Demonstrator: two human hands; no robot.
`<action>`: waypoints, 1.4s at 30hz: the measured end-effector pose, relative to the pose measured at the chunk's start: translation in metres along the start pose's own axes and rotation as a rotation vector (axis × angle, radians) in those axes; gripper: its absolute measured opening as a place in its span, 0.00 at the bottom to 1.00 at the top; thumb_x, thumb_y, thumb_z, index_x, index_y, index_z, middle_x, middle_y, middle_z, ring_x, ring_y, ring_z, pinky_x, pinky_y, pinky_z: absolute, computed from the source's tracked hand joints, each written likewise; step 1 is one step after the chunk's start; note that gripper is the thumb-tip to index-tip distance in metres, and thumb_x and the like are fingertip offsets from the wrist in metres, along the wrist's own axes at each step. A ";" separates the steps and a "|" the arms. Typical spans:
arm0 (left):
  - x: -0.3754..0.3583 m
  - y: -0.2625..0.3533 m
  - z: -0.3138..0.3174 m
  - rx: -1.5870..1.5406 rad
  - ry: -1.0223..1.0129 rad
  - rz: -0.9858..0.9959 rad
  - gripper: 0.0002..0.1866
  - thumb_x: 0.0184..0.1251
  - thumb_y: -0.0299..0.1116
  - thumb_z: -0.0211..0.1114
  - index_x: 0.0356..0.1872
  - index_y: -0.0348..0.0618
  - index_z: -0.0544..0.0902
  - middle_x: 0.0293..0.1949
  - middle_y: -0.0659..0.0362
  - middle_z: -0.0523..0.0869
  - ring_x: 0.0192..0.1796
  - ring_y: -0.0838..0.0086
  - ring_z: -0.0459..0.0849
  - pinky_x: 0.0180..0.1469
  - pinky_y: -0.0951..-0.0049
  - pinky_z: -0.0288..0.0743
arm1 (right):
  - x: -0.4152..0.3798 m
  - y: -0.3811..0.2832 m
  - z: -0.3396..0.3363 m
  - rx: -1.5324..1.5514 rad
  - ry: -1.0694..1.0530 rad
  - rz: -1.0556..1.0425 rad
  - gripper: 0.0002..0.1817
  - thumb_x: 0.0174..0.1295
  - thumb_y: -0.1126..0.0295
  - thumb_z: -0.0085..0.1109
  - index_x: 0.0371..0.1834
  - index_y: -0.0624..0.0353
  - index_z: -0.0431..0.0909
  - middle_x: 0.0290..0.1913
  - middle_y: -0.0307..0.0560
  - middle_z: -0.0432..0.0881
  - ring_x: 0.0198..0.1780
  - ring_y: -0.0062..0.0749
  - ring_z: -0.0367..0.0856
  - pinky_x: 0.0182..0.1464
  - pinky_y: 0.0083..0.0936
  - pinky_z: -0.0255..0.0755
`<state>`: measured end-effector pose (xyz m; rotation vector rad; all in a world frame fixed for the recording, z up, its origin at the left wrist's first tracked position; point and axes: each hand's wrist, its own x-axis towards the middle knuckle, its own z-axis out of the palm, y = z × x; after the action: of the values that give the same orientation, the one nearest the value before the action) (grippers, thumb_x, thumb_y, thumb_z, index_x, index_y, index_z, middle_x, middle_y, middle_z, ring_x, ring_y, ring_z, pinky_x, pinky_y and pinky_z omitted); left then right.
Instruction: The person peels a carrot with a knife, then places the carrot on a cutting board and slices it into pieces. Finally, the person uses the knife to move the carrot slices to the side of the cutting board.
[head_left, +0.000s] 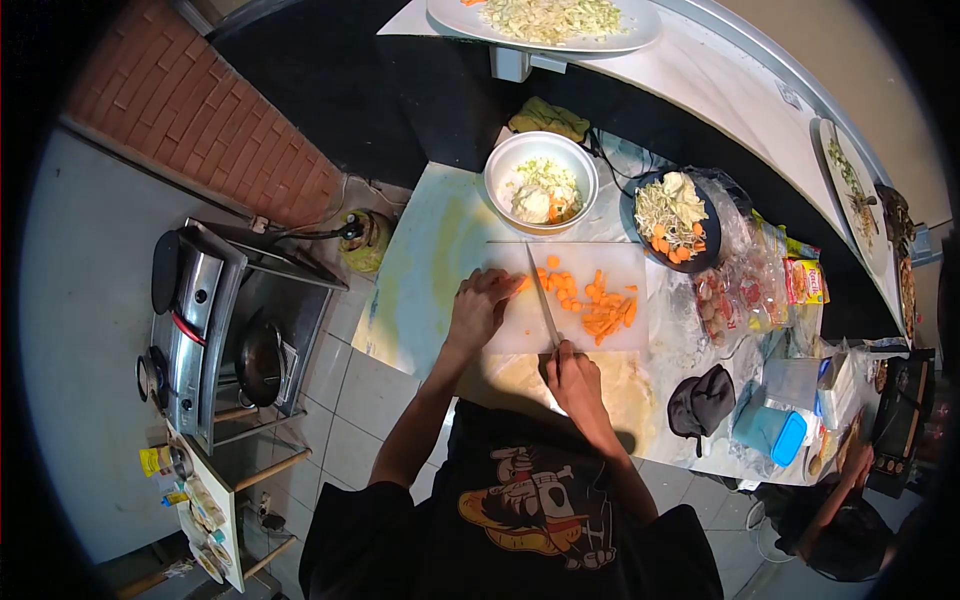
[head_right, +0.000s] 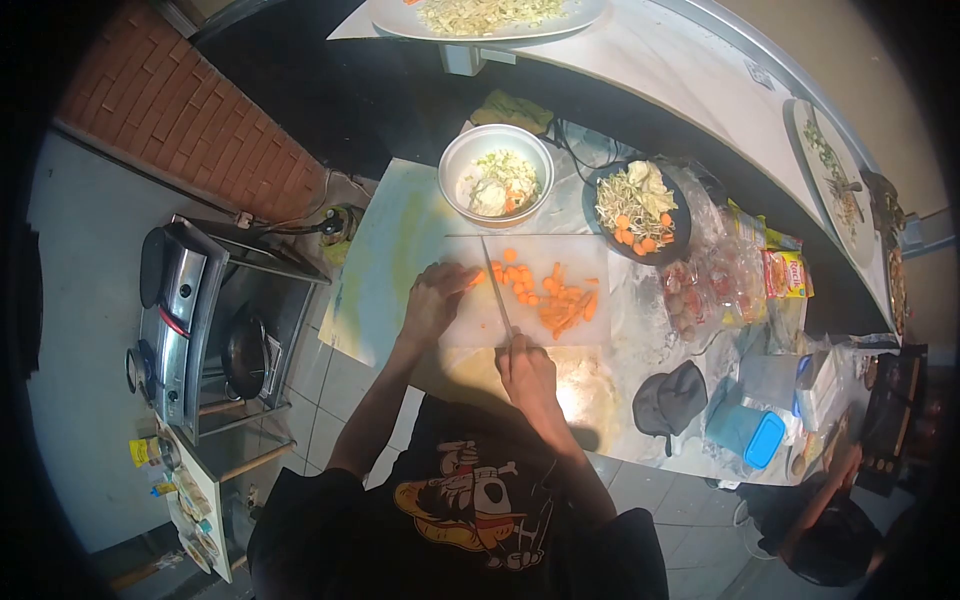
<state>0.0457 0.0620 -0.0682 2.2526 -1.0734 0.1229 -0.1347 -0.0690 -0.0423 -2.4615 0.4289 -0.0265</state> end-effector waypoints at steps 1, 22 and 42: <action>-0.002 0.000 -0.001 -0.001 0.016 0.003 0.21 0.57 0.26 0.68 0.53 0.58 0.87 0.44 0.61 0.84 0.45 0.61 0.81 0.47 0.60 0.75 | 0.000 -0.001 0.000 0.004 -0.012 0.014 0.16 0.62 0.70 0.56 0.48 0.73 0.74 0.34 0.64 0.82 0.34 0.60 0.83 0.36 0.49 0.78; -0.010 -0.003 0.012 -0.066 0.082 0.005 0.22 0.55 0.22 0.68 0.52 0.54 0.87 0.47 0.60 0.86 0.48 0.61 0.79 0.55 0.62 0.73 | 0.000 0.000 0.013 -0.050 -0.006 -0.024 0.18 0.64 0.69 0.57 0.53 0.71 0.72 0.31 0.63 0.83 0.32 0.59 0.83 0.35 0.46 0.78; -0.005 0.010 0.008 -0.106 0.212 -0.001 0.15 0.57 0.20 0.68 0.46 0.47 0.88 0.40 0.58 0.86 0.42 0.60 0.80 0.47 0.63 0.75 | 0.002 -0.003 0.023 -0.205 0.048 -0.020 0.12 0.66 0.66 0.57 0.40 0.65 0.71 0.21 0.57 0.81 0.28 0.53 0.84 0.29 0.42 0.79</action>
<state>0.0340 0.0558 -0.0716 2.0924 -0.9432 0.2911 -0.1290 -0.0544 -0.0591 -2.6714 0.4468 -0.0532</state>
